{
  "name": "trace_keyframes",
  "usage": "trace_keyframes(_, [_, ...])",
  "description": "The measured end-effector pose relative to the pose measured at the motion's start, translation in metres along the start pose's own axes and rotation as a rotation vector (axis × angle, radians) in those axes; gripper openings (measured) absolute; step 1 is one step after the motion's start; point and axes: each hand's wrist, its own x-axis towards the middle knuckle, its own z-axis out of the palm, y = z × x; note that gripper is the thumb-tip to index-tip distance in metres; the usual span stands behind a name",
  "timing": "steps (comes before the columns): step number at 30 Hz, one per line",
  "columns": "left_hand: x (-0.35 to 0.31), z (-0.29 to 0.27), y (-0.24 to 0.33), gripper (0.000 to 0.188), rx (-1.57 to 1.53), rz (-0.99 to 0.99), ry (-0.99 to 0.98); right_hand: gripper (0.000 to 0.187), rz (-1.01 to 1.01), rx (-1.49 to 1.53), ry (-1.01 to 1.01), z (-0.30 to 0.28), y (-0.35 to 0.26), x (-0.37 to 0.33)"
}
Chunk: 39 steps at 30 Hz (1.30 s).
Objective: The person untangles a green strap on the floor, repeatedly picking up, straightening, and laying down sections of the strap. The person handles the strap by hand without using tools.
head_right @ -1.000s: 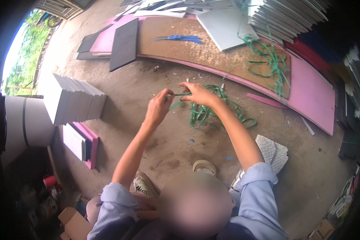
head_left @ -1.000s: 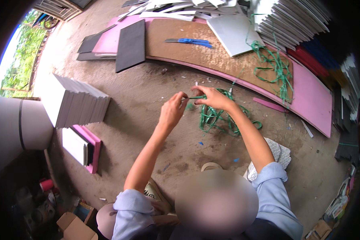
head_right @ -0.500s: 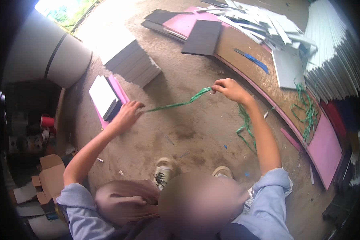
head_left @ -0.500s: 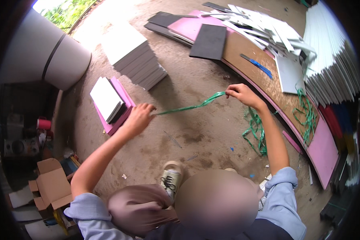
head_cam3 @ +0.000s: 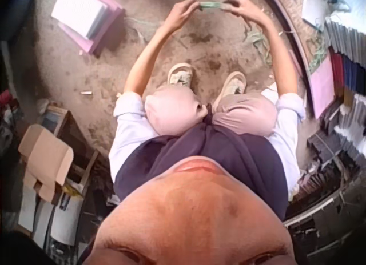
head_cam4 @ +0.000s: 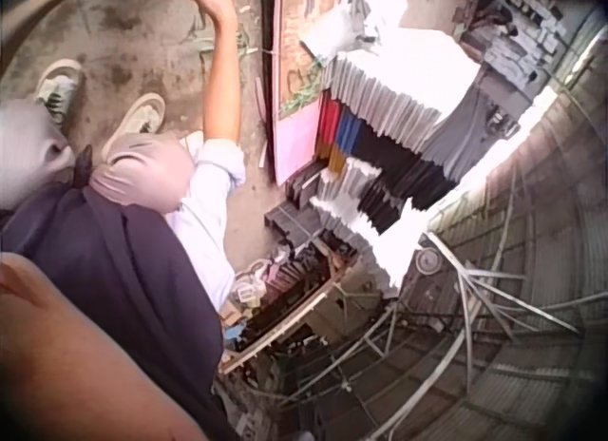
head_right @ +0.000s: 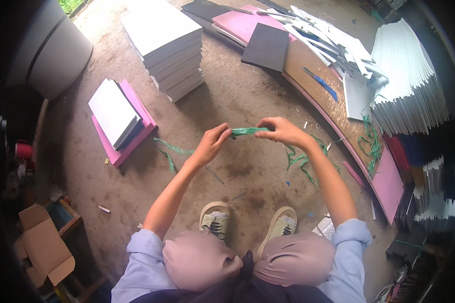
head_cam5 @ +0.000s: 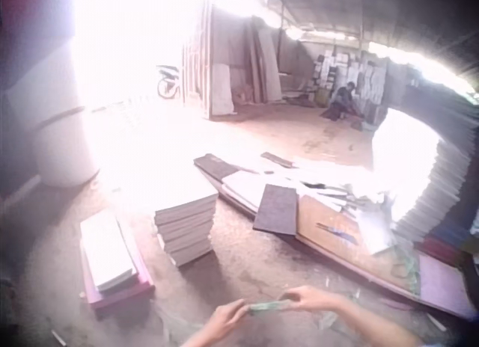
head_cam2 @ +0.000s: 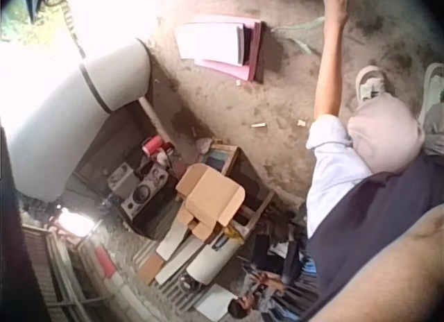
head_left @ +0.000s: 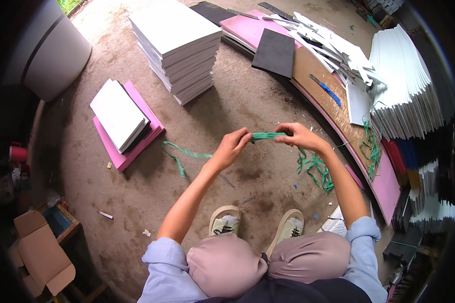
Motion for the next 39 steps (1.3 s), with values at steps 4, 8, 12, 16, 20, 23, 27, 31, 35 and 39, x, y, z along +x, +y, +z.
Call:
trace_keyframes(4, [-0.007, -0.033, -0.019, 0.016, 0.131, 0.107, 0.060, 0.046, 0.106, -0.091, -0.071, -0.003, 0.007, -0.028])
trace_keyframes(8, [-0.007, -0.063, -0.025, 0.016, 0.148, 0.079, 0.044, 0.043, 0.140, 0.160, 0.060, -0.014, 0.016, -0.054])
trace_keyframes(12, [0.000, -0.066, -0.021, 0.020, 0.036, -0.031, -0.016, 0.032, 0.155, 0.330, 0.128, -0.013, 0.015, -0.064])
trace_keyframes(16, [0.007, -0.067, -0.017, 0.026, 0.052, -0.111, -0.053, 0.027, 0.092, 0.310, 0.110, -0.006, 0.019, -0.057])
trace_keyframes(20, [0.006, -0.082, -0.026, 0.027, 0.071, -0.254, -0.035, 0.023, 0.083, 0.344, 0.050, -0.002, 0.028, -0.037])
trace_keyframes(23, [-0.001, -0.085, -0.032, 0.024, 0.482, 0.161, 0.333, 0.026, 0.075, 0.481, 0.020, 0.002, 0.029, -0.026])
trace_keyframes(27, [-0.021, -0.058, -0.019, 0.031, 0.201, -0.097, 0.490, 0.026, 0.023, 0.724, 0.016, 0.007, 0.039, -0.014])
trace_keyframes(31, [-0.025, -0.011, -0.032, 0.048, -0.199, -0.453, -0.204, 0.032, -0.044, 0.871, -0.046, 0.017, 0.031, -0.004])
trace_keyframes(35, [-0.013, 0.052, -0.024, 0.051, -0.433, -0.353, -0.221, 0.034, -0.093, 0.993, 0.009, 0.027, 0.043, 0.003])
trace_keyframes(39, [0.001, 0.093, 0.002, 0.052, -0.522, -0.386, -0.222, 0.034, -0.061, 1.071, 0.114, 0.022, 0.056, 0.003])
